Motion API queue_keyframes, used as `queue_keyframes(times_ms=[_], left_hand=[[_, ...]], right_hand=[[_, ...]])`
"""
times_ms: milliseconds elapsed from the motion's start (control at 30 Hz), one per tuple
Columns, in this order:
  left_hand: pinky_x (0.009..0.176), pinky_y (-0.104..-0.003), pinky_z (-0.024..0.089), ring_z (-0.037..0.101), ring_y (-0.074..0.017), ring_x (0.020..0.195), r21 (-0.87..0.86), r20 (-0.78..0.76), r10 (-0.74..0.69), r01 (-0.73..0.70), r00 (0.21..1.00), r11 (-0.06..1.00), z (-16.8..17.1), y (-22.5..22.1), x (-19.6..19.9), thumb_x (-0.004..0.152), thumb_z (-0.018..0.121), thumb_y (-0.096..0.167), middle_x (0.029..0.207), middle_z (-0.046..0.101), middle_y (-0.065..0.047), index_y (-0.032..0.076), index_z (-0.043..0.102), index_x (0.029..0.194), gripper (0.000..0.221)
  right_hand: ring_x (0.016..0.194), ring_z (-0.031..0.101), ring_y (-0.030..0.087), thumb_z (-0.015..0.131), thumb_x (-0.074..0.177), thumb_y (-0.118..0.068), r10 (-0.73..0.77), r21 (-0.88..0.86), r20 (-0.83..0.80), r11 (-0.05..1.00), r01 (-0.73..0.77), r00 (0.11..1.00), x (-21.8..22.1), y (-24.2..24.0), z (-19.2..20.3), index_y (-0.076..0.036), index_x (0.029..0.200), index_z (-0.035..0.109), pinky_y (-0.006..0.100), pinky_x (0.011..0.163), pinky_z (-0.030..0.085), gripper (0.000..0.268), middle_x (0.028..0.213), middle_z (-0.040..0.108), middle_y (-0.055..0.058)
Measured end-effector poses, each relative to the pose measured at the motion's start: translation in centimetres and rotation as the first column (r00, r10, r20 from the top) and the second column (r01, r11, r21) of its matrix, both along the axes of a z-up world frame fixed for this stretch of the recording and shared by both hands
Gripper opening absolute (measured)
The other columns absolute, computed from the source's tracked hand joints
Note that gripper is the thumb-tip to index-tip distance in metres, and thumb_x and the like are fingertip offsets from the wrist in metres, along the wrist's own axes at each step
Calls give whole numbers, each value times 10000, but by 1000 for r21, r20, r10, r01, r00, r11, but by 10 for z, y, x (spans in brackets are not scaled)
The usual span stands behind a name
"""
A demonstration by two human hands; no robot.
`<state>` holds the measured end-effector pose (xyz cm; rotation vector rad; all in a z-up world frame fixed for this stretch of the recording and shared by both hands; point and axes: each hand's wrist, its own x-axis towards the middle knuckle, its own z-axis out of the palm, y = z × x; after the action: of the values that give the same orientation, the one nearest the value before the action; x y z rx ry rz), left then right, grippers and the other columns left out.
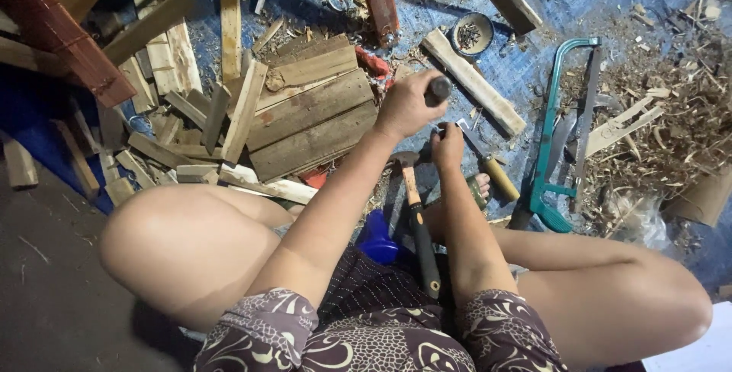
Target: A person uses a hand saw to cut wood and a hammer to pry apart wooden pieces while sitting on a workshop floor.
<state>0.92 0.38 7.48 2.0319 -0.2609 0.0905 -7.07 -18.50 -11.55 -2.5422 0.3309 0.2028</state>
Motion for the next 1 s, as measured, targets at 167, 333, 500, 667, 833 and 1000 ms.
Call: queue_keyframes(times_ms=[167,333,500,667,833,1000], left_hand=[[800,-532,594,720,-388,889,31,61,-18,16,998,999,-41,-10,-6,755,777,326,900,707,-148,150,653,1065,378],[838,-519,594,723,-371,920,38,12,-42,42,999,998,-42,-9,-9,753,762,304,933,712,-125,162,654,1078,370],[857,-505,592,725,-363,934,58,-39,-52,54,998,997,-33,-8,-8,729,756,323,946,714,-108,185,658,1079,388],[862,-501,591,729,-348,952,46,-68,-70,73,995,996,-42,-11,-4,711,740,299,954,723,-85,204,661,1082,391],[885,-504,587,728,-344,971,68,-119,-85,93,989,993,-37,-9,-3,713,715,294,978,727,-82,217,661,1092,390],[890,-510,587,726,-346,984,101,-125,-103,116,987,988,-31,-7,-4,729,708,304,989,726,-88,219,652,1083,368]], right_hand=[[967,706,372,754,858,-116,3,26,60,1000,-5,998,-10,-8,-10,-93,1078,707,472,869,568,227,992,655,139],[974,696,366,724,879,-156,-19,36,15,999,18,1000,-11,-2,13,-119,1110,707,482,891,550,235,984,664,125],[982,700,330,702,901,-206,-15,61,-63,998,18,998,-13,-2,13,-159,1121,711,454,907,542,225,941,691,109],[1071,720,338,683,921,-348,221,-97,-476,949,-300,851,-37,5,8,-148,1211,679,482,944,564,352,1050,752,147],[1129,694,438,577,917,-365,253,-15,-684,933,-360,685,-58,39,79,-37,1204,576,569,983,545,435,1120,723,270],[1115,699,448,608,903,-366,273,25,-674,937,-348,686,-77,57,62,-12,1229,535,556,962,554,487,1134,706,265]])
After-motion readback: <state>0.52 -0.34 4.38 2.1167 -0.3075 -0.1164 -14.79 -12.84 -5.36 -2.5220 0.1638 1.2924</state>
